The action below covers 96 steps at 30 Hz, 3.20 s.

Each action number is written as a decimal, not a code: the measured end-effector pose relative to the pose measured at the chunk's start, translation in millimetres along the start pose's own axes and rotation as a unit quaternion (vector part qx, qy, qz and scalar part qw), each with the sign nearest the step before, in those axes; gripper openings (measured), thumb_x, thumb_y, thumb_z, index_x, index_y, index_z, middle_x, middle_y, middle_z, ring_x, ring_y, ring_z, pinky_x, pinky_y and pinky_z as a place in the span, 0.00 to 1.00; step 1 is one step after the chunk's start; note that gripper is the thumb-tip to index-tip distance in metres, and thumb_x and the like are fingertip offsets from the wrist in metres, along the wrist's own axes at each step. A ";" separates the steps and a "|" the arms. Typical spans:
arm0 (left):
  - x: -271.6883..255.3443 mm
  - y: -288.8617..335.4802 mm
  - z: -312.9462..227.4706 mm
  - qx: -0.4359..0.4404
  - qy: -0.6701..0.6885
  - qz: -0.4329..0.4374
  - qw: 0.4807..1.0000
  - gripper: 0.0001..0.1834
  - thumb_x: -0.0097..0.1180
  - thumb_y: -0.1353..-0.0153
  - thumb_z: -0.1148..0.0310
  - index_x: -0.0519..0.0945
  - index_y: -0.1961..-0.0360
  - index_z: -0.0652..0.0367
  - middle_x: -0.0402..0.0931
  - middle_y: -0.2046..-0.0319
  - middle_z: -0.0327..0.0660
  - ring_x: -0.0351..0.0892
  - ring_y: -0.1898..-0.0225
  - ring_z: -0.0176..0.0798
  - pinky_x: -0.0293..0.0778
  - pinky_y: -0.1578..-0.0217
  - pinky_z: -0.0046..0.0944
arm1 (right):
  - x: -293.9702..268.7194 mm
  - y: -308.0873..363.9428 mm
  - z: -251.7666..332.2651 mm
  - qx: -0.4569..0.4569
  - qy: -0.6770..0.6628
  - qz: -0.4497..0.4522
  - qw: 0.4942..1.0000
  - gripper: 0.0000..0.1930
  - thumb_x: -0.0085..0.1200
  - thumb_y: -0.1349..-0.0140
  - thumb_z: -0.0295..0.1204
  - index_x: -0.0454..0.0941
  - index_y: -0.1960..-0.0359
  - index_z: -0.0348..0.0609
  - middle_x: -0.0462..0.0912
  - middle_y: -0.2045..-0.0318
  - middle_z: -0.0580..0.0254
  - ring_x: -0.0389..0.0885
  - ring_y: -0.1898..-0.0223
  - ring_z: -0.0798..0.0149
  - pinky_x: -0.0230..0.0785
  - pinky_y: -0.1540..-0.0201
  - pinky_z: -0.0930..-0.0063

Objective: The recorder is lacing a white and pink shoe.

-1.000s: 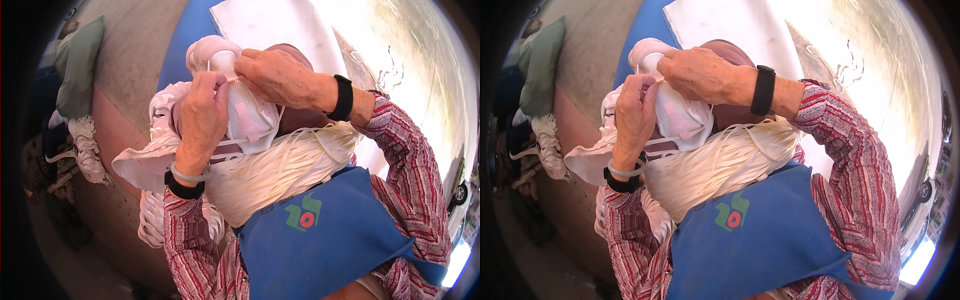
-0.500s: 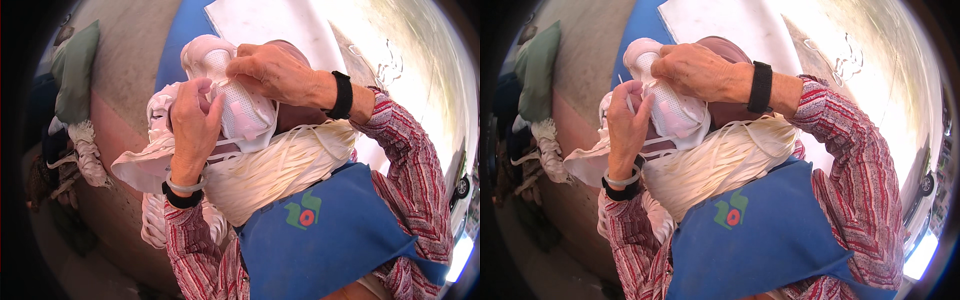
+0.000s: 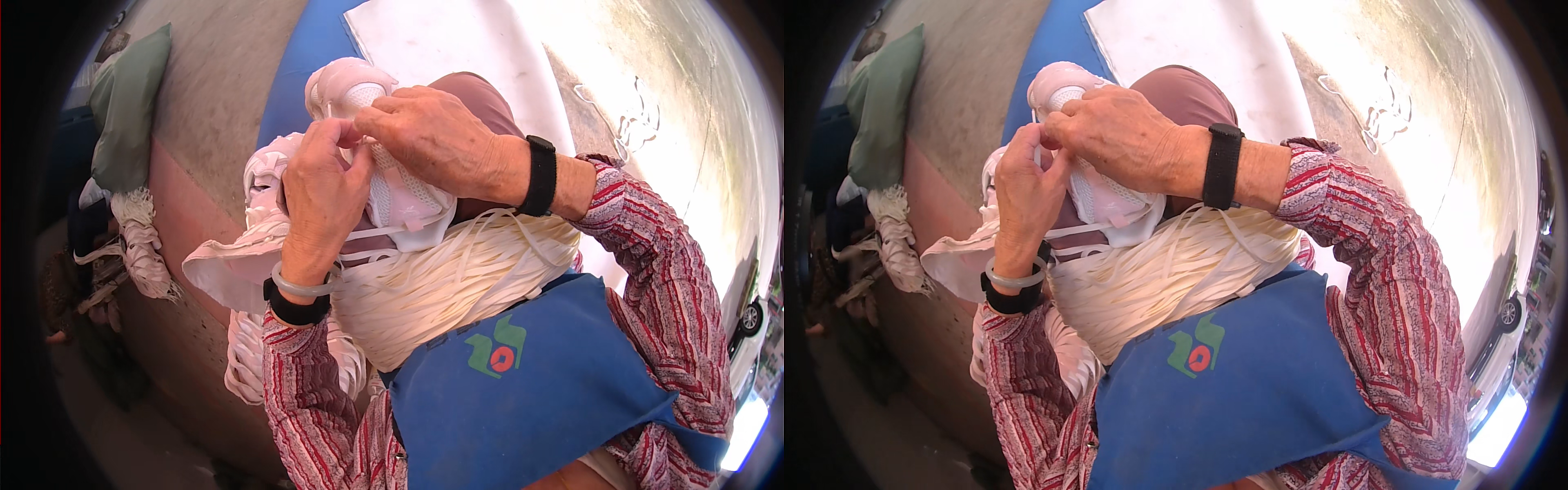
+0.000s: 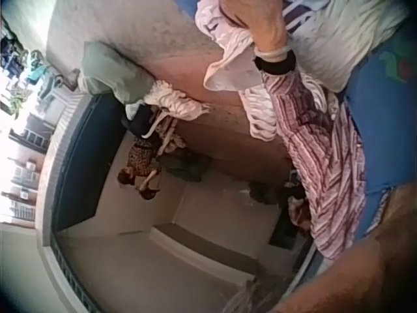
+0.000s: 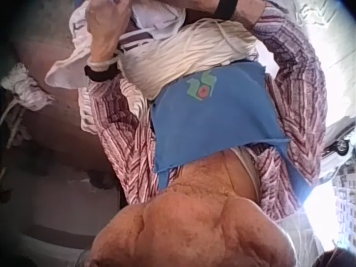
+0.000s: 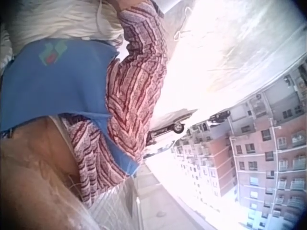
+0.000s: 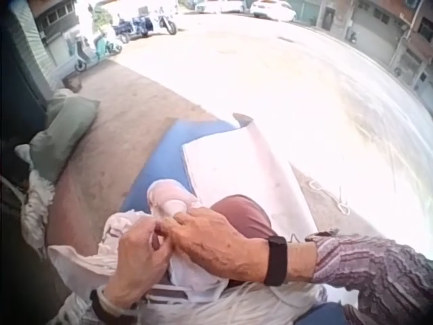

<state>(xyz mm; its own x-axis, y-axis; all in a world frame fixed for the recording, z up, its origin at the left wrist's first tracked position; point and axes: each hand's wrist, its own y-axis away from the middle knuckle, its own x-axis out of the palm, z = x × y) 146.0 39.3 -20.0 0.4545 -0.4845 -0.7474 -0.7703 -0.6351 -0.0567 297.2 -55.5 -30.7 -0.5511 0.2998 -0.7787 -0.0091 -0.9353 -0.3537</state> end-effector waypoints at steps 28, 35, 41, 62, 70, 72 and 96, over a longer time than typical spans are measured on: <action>-67.3 6.0 6.6 -0.016 0.061 0.099 0.993 0.04 0.53 0.39 0.75 0.75 0.67 0.65 0.74 0.72 0.46 0.75 0.68 0.42 0.72 0.64 0.41 | -30.0 -7.6 14.3 -0.010 -0.121 0.007 0.993 0.11 0.55 0.38 0.25 0.75 0.54 0.40 0.76 0.60 0.50 0.81 0.66 0.46 0.74 0.65 0.57; -24.7 26.7 10.8 0.017 0.121 0.028 0.992 0.09 0.52 0.33 0.69 0.77 0.60 0.66 0.77 0.67 0.45 0.75 0.65 0.39 0.72 0.61 0.39 | -1.4 -8.2 10.5 -0.017 -0.088 0.122 0.989 0.06 0.49 0.38 0.25 0.76 0.63 0.35 0.76 0.66 0.47 0.81 0.64 0.46 0.75 0.62 0.58; -31.9 29.4 -3.1 -0.052 0.307 -0.046 0.949 0.13 0.45 0.27 0.68 0.68 0.46 0.63 0.82 0.62 0.42 0.79 0.70 0.32 0.75 0.69 0.33 | -20.5 -12.3 16.8 0.122 -0.288 0.121 0.942 0.07 0.51 0.34 0.27 0.78 0.64 0.35 0.79 0.72 0.48 0.79 0.70 0.51 0.72 0.64 0.64; -3.3 41.3 -32.3 -0.126 0.570 -0.050 0.811 0.10 0.59 0.35 0.75 0.72 0.57 0.65 0.78 0.69 0.42 0.79 0.73 0.32 0.80 0.74 0.31 | -25.3 19.3 38.6 0.193 -0.542 -0.008 0.818 0.11 0.55 0.31 0.31 0.83 0.55 0.36 0.79 0.74 0.71 0.74 0.74 0.79 0.70 0.72 0.84; 0.0 44.5 -25.5 -0.114 0.561 0.024 0.820 0.09 0.54 0.30 0.68 0.72 0.56 0.63 0.77 0.73 0.40 0.77 0.78 0.31 0.78 0.76 0.31 | -36.5 14.5 43.6 0.068 -0.296 -0.086 0.949 0.09 0.59 0.36 0.30 0.84 0.59 0.39 0.76 0.71 0.60 0.76 0.67 0.66 0.70 0.63 0.73; -1.4 45.8 -30.2 -0.114 0.562 0.027 0.819 0.10 0.53 0.29 0.67 0.72 0.55 0.63 0.77 0.72 0.41 0.78 0.77 0.32 0.79 0.76 0.32 | -39.0 15.0 45.4 0.067 -0.290 -0.082 0.951 0.09 0.61 0.38 0.28 0.83 0.59 0.37 0.78 0.71 0.58 0.76 0.67 0.65 0.70 0.61 0.73; -61.8 51.5 -46.4 -0.084 0.623 -0.001 0.778 0.10 0.44 0.25 0.64 0.73 0.59 0.59 0.68 0.71 0.33 0.71 0.76 0.25 0.73 0.78 0.29 | -37.7 55.4 -7.2 0.194 -0.172 0.066 0.963 0.15 0.57 0.41 0.35 0.76 0.65 0.32 0.79 0.69 0.45 0.79 0.66 0.48 0.70 0.60 0.60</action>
<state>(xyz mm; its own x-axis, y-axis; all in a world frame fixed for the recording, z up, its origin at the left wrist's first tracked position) 99.0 8.7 54.1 0.6161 -0.6239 0.4807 -0.7477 -0.6553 0.1078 323.5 -117.4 -24.7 -0.8122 0.1551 -0.5625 -0.1942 -0.9809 0.0099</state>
